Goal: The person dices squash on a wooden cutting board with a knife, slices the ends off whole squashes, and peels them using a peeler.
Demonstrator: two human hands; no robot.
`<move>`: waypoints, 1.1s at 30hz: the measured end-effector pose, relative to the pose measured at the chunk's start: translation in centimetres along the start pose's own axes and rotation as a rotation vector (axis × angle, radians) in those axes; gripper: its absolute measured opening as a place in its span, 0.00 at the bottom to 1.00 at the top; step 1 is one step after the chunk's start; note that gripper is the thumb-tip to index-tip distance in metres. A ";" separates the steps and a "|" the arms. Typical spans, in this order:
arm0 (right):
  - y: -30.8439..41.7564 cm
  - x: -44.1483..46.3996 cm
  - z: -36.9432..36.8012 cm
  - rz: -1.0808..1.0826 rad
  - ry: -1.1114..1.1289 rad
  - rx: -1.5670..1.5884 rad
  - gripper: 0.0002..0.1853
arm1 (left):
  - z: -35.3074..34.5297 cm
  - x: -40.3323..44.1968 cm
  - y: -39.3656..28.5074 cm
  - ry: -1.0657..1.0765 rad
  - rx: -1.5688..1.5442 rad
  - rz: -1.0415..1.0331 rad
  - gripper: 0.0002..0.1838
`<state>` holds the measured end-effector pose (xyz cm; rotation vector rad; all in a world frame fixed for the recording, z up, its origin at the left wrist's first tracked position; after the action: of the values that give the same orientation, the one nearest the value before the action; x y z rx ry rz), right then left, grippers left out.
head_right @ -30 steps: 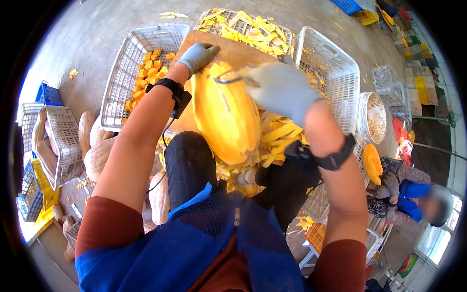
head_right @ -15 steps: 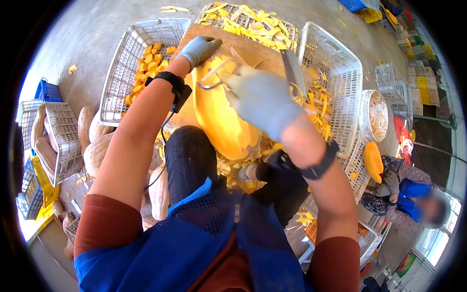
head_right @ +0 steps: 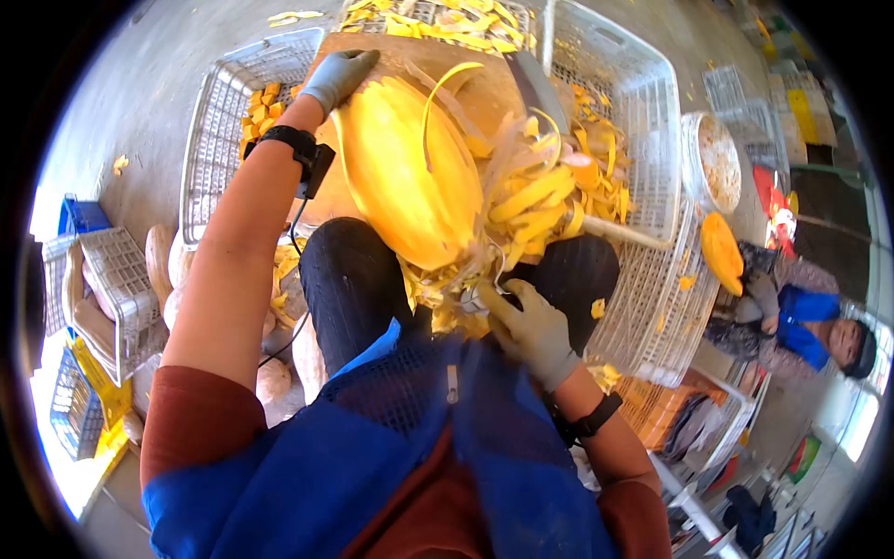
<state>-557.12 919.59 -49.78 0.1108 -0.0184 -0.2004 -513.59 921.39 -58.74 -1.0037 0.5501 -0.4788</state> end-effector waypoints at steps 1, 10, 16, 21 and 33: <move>-0.7 -1.5 -0.7 -0.092 0.020 0.046 0.22 | -0.2 -0.1 -0.1 0.006 0.017 -0.032 0.30; -0.1 2.7 1.2 -0.087 -0.182 0.224 0.22 | -2.4 -2.0 -2.8 -0.023 0.536 0.047 0.38; -2.8 -2.6 -6.1 -0.102 -0.119 0.184 0.21 | -1.5 1.8 2.0 0.142 0.112 0.138 0.34; -3.5 -2.0 -3.9 -0.281 -0.232 0.439 0.19 | -1.0 2.4 3.2 0.069 0.087 0.031 0.34; -8.0 20.2 -0.9 0.082 0.222 0.588 0.20 | -0.9 0.3 1.0 0.017 0.125 0.125 0.35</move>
<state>-538.86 907.81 -51.40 0.7169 0.1402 -0.0947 -513.79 921.08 -60.06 -0.8408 0.5878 -0.4058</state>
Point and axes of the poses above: each hand's wrist, its own x-axis towards the middle knuckle, its own z-axis out of the back of the hand, y = z × x, the point moved 3 cm from there along x, towards the middle knuckle, and after that the axes turned 12 degrees about -x, right-handed, at the moved point
